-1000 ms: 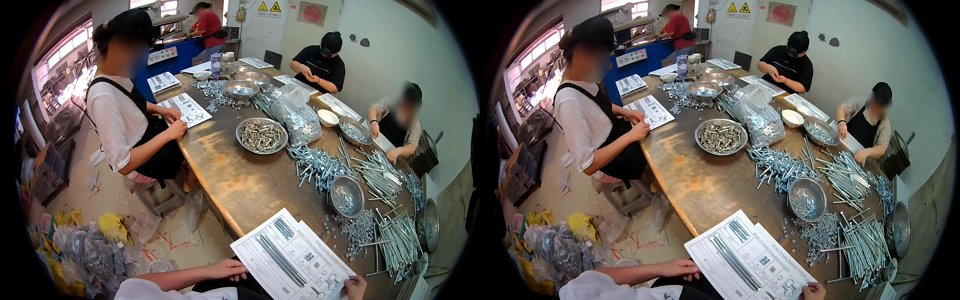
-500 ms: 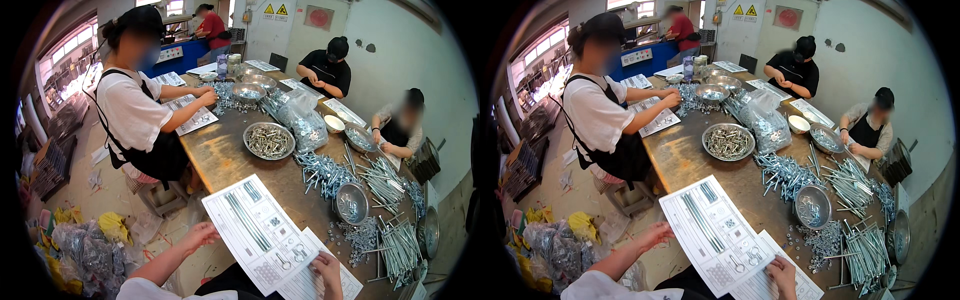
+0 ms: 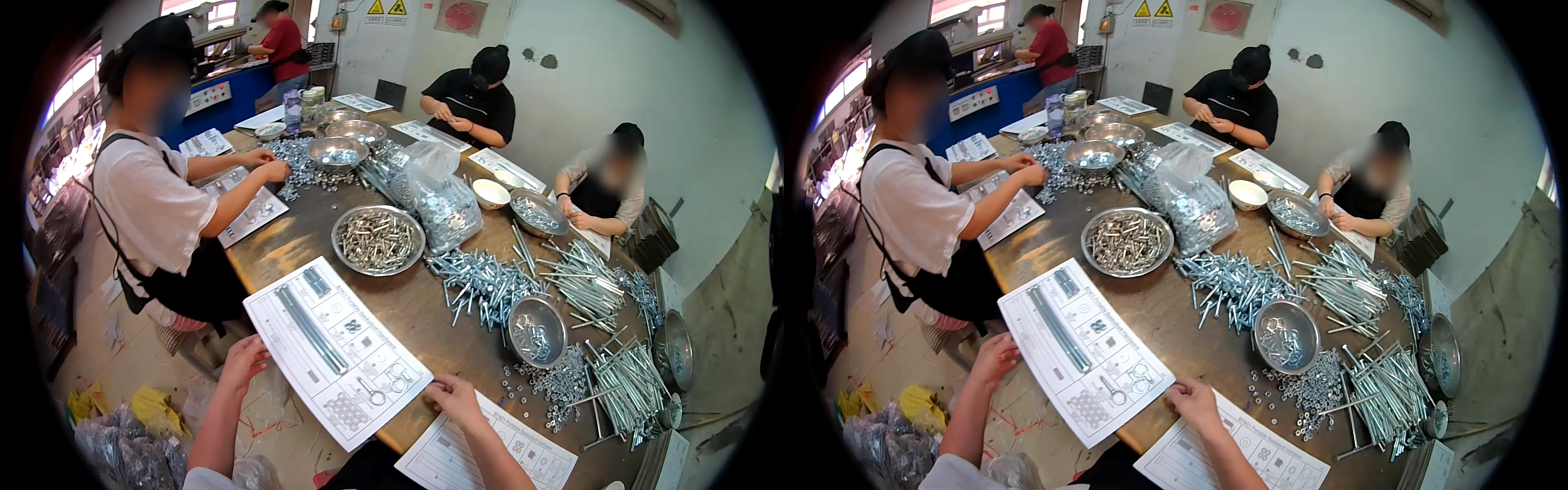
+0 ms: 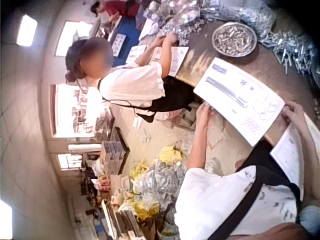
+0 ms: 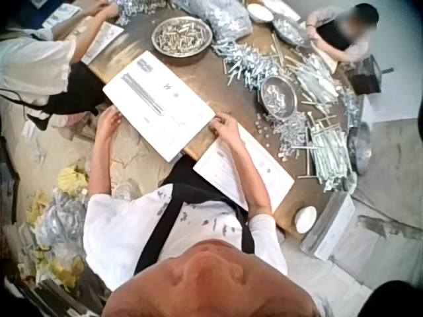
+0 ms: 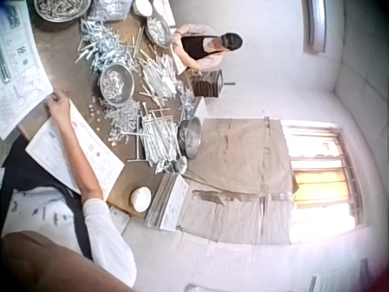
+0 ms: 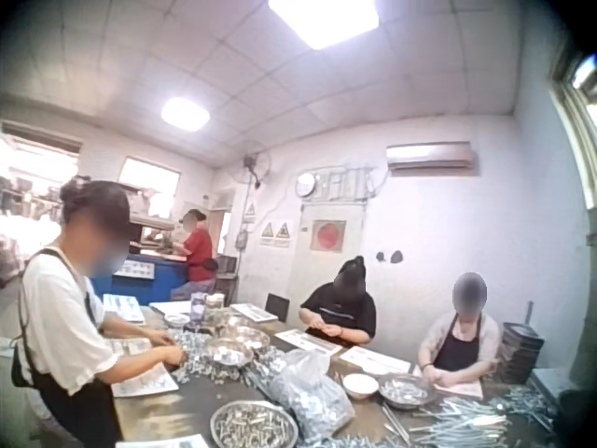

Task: The person assembles metal rods, nuts, and washers at a workbench, following a printed instruction sheet. They pick components from bowls and piles, thread them onto rods, and place the assembled units on the sheet. Other workers are visible in the background performing similar tasks.

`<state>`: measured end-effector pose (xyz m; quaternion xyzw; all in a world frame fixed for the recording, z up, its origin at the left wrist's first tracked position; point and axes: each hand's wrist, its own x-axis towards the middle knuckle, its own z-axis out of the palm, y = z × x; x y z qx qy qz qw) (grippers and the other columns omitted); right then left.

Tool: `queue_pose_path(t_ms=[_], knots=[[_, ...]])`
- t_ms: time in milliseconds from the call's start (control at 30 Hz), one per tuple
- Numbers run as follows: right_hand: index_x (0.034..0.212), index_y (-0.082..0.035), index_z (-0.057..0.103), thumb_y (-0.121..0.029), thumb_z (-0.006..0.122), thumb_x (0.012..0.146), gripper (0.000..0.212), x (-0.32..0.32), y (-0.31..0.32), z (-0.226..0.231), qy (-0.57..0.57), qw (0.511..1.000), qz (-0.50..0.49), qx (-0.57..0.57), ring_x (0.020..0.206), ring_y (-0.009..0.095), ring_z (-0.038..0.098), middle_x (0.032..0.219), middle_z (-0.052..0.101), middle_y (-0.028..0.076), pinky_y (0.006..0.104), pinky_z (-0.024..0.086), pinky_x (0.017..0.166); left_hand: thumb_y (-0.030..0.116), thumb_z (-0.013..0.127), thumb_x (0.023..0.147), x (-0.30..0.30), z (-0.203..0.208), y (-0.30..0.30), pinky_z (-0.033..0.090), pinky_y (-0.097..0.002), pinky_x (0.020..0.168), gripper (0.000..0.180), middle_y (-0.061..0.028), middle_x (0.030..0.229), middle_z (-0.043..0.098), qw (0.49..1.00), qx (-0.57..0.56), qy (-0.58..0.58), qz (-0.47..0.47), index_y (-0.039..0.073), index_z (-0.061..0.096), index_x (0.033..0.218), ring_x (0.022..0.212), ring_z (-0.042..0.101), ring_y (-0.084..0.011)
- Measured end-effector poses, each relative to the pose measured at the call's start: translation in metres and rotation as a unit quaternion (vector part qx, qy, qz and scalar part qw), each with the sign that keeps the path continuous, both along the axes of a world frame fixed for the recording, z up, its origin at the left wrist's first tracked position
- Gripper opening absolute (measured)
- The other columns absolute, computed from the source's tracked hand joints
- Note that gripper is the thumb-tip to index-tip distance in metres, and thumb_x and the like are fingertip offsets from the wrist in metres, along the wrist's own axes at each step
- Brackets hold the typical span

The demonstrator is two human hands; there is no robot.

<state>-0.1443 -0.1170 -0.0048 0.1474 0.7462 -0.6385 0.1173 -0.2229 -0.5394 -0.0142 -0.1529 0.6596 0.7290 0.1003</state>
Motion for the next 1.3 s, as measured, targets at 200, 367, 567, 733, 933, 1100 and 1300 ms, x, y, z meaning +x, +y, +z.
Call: queue_pose_path(t_ms=[200, 367, 567, 733, 933, 1100, 1300], knots=[[0.101, -0.005, 0.074, -0.019, 0.066, 0.087, 0.022, -0.012, -0.005, 0.014, 0.137, 0.915, 0.022, 0.378, 0.068, 0.027, 0.069, 0.08, 0.072, 0.014, 0.0344, 0.053, 0.065, 0.016, 0.058, 0.097, -0.06, 0.029, -0.006, 0.048, -0.0268, 0.08, 0.031, -0.007, 0.1, 0.067, 0.928, -0.27, 0.25, 0.062, -0.007, 0.062, 0.117, 0.09, 0.059, -0.0112], [0.085, -0.005, 0.073, -0.018, 0.067, 0.085, 0.014, -0.019, 0.004, -0.008, 0.233, 0.887, -0.051, 0.396, 0.07, 0.032, 0.069, 0.081, 0.071, 0.014, 0.0379, 0.054, 0.065, 0.018, 0.062, 0.094, -0.187, 0.075, 0.091, 0.048, -0.0284, 0.075, 0.023, -0.0084, 0.091, 0.068, 0.872, -0.271, 0.406, -0.035, -0.003, 0.069, 0.099, 0.082, 0.063, -0.0167], [0.081, -0.008, 0.07, -0.015, 0.072, 0.081, 0.007, -0.023, 0.002, -0.019, 0.308, 0.866, -0.073, 0.388, 0.063, 0.028, 0.068, 0.076, 0.07, 0.009, 0.0365, 0.053, 0.055, 0.03, 0.059, 0.091, -0.335, 0.082, 0.212, 0.05, -0.042, 0.082, 0.03, -0.0161, 0.101, 0.069, 0.79, -0.412, 0.433, -0.134, 0.005, 0.072, 0.101, 0.095, 0.066, -0.0334], [0.081, -0.007, 0.071, -0.014, 0.073, 0.081, 0.007, -0.024, 0.003, -0.022, 0.285, 0.881, -0.075, 0.37, 0.063, 0.027, 0.068, 0.075, 0.07, 0.01, 0.0349, 0.053, 0.055, 0.037, 0.051, 0.091, -0.418, 0.064, 0.27, 0.049, -0.0453, 0.093, 0.042, -0.0185, 0.116, 0.067, 0.714, -0.608, 0.228, -0.261, 0.003, 0.071, 0.106, 0.109, 0.063, -0.0362], [0.081, -0.011, 0.068, -0.016, 0.072, 0.082, 0.007, -0.024, 0.008, -0.024, 0.278, 0.88, -0.07, 0.378, 0.059, 0.026, 0.067, 0.072, 0.068, 0.006, 0.0357, 0.052, 0.05, 0.04, 0.058, 0.082, -0.444, 0.067, 0.284, 0.047, -0.04, 0.098, 0.051, -0.0203, 0.126, 0.064, 0.715, -0.566, 0.103, -0.397, 0.004, 0.069, 0.117, 0.115, 0.062, -0.0341], [0.08, -0.009, 0.068, -0.013, 0.073, 0.08, 0.007, -0.026, 0.006, -0.018, 0.271, 0.882, -0.082, 0.375, 0.057, 0.027, 0.066, 0.068, 0.066, 0.008, 0.0354, 0.051, 0.05, 0.036, 0.076, 0.078, -0.473, 0.04, 0.274, 0.049, -0.0367, 0.09, 0.048, -0.0158, 0.116, 0.068, 0.826, -0.423, 0.062, -0.368, 0.002, 0.071, 0.112, 0.101, 0.064, -0.0272], [0.079, -0.01, 0.067, -0.015, 0.073, 0.081, 0.008, -0.026, 0.005, -0.023, 0.287, 0.883, -0.077, 0.365, 0.057, 0.026, 0.065, 0.068, 0.066, 0.006, 0.0352, 0.051, 0.05, 0.021, 0.079, 0.075, -0.491, 0.009, 0.249, 0.052, -0.0342, 0.073, 0.025, -0.0087, 0.084, 0.073, 0.884, -0.327, 0.158, -0.295, 0.001, 0.076, 0.09, 0.076, 0.067, -0.0199]])
